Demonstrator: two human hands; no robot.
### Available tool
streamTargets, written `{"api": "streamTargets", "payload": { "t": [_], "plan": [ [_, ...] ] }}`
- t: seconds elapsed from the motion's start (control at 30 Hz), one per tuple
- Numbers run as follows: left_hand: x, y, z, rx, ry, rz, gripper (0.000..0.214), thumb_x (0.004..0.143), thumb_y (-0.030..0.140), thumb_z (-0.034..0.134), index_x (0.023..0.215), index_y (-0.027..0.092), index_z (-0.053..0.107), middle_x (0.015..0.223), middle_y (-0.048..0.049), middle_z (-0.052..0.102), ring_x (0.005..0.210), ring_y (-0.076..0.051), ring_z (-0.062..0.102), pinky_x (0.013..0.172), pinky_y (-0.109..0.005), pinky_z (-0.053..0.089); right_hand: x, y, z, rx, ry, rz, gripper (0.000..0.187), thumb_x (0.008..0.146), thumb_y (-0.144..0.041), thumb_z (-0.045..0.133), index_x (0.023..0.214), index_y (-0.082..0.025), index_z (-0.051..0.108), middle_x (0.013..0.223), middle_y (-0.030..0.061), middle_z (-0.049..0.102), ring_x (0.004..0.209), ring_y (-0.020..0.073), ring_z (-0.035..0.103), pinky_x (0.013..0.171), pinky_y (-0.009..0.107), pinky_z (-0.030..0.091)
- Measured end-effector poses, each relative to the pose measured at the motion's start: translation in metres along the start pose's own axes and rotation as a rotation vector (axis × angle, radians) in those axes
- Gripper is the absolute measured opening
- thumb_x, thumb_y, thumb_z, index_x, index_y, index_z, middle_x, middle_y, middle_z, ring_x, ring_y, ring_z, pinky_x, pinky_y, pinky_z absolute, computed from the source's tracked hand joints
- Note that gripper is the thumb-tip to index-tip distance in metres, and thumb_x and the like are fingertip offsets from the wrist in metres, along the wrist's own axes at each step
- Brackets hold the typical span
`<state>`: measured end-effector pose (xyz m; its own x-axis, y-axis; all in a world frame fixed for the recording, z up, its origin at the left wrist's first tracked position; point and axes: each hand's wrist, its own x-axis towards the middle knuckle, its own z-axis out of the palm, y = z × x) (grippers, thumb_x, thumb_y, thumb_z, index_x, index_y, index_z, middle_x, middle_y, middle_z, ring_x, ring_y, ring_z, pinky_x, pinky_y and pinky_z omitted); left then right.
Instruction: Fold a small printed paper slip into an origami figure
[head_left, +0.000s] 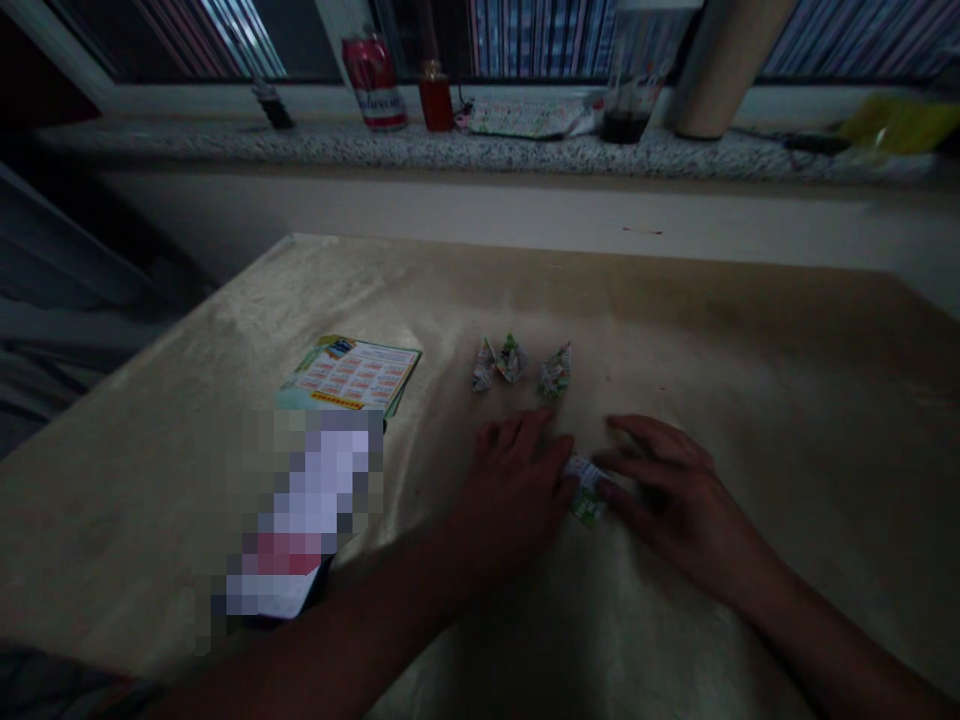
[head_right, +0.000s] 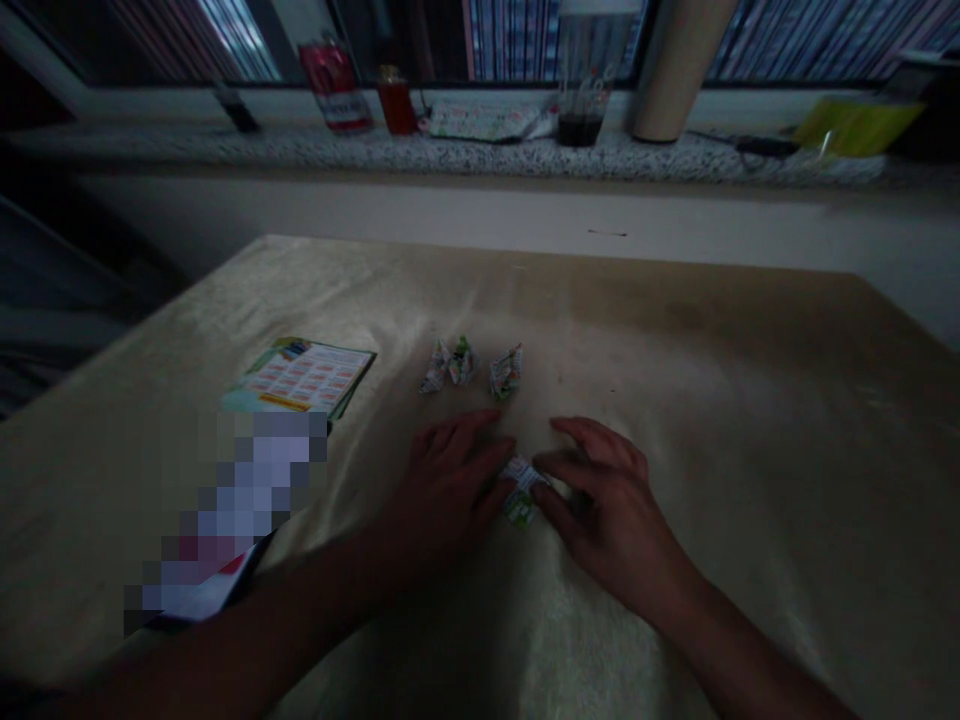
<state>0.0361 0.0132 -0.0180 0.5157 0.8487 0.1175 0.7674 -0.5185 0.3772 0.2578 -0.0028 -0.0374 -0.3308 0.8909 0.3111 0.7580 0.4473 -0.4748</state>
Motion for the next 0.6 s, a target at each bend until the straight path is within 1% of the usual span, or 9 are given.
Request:
{"api": "streamTargets", "payload": {
  "t": [0.13,0.23,0.27,0.3,0.33,0.4,0.5,0.53,0.6],
  "plan": [
    [0.002,-0.001,0.004,-0.108,0.053,0.022,0.024,0.095,0.022,0.061,0.118,0.02,0.068,0.145,-0.0133,0.054,0.135,-0.031,0.047,0.11,-0.055,0.036,0.005,-0.011,0.005,0.068,0.028,0.023,0.014,0.088,-0.024,0.071,0.101,-0.026,0.075,0.127,0.0107,0.069,0.121,0.0342,0.063,0.101,0.059,0.05],
    [0.002,-0.001,0.006,-0.281,0.097,-0.038,0.017,0.09,0.018,0.067,0.107,0.02,0.069,0.125,-0.0096,0.067,0.12,-0.028,0.058,0.106,-0.049,0.041,0.008,-0.019,0.003,0.216,0.023,0.075,0.007,0.088,-0.022,0.07,0.093,-0.025,0.073,0.106,0.0073,0.075,0.105,0.0285,0.069,0.094,0.051,0.055],
    [0.001,0.0,0.005,-0.354,0.098,-0.077,0.015,0.089,0.018,0.068,0.103,0.02,0.069,0.114,-0.0076,0.071,0.112,-0.026,0.062,0.102,-0.046,0.045,0.008,-0.022,0.002,0.276,0.012,0.107,0.005,0.089,-0.022,0.069,0.091,-0.024,0.072,0.098,0.0057,0.075,0.094,0.0254,0.071,0.087,0.045,0.058],
    [0.001,0.001,0.003,-0.438,0.088,-0.121,0.012,0.088,0.018,0.069,0.1,0.021,0.07,0.104,-0.0054,0.073,0.104,-0.025,0.064,0.097,-0.044,0.048,0.008,-0.024,0.0,0.341,-0.005,0.156,0.005,0.089,-0.023,0.068,0.091,-0.024,0.072,0.091,0.0041,0.075,0.08,0.0214,0.071,0.073,0.037,0.059],
    [0.001,0.002,0.001,-0.529,0.07,-0.167,0.01,0.087,0.019,0.07,0.097,0.021,0.07,0.096,-0.0034,0.074,0.097,-0.023,0.066,0.092,-0.04,0.051,0.007,-0.027,-0.002,0.402,-0.019,0.218,0.005,0.09,-0.025,0.068,0.091,-0.023,0.072,0.085,0.0027,0.074,0.066,0.0177,0.068,0.059,0.031,0.056],
    [0.001,0.003,-0.006,-0.726,0.028,-0.248,0.008,0.086,0.021,0.071,0.094,0.022,0.072,0.089,-0.0008,0.075,0.087,-0.02,0.068,0.084,-0.036,0.053,0.007,-0.032,-0.007,0.49,-0.073,0.29,0.01,0.09,-0.031,0.069,0.09,-0.023,0.074,0.071,-0.0004,0.07,0.05,0.0132,0.058,0.044,0.025,0.046],
    [0.002,0.004,-0.017,-0.947,0.017,-0.309,0.008,0.08,0.018,0.074,0.088,0.02,0.073,0.082,0.0005,0.075,0.079,-0.017,0.07,0.077,-0.03,0.054,0.007,-0.038,-0.012,0.571,-0.147,0.325,0.022,0.092,-0.038,0.068,0.077,-0.023,0.074,0.055,-0.0035,0.059,0.044,0.011,0.05,0.04,0.023,0.037],
    [0.003,0.004,-0.019,-1.003,0.022,-0.326,0.01,0.078,0.018,0.076,0.088,0.02,0.074,0.082,0.0,0.075,0.079,-0.017,0.07,0.076,-0.029,0.054,0.008,-0.039,-0.013,0.601,-0.156,0.337,0.023,0.092,-0.038,0.067,0.077,-0.023,0.074,0.055,-0.0034,0.059,0.046,0.0112,0.052,0.041,0.023,0.039],
    [0.004,0.003,-0.02,-1.101,0.019,-0.354,0.016,0.075,0.02,0.079,0.09,0.019,0.074,0.082,-0.0012,0.075,0.079,-0.017,0.07,0.073,-0.028,0.054,0.009,-0.041,-0.015,0.676,-0.149,0.369,0.016,0.092,-0.036,0.067,0.087,-0.023,0.075,0.066,-0.0015,0.066,0.054,0.0127,0.06,0.047,0.022,0.046]
  ]
}}
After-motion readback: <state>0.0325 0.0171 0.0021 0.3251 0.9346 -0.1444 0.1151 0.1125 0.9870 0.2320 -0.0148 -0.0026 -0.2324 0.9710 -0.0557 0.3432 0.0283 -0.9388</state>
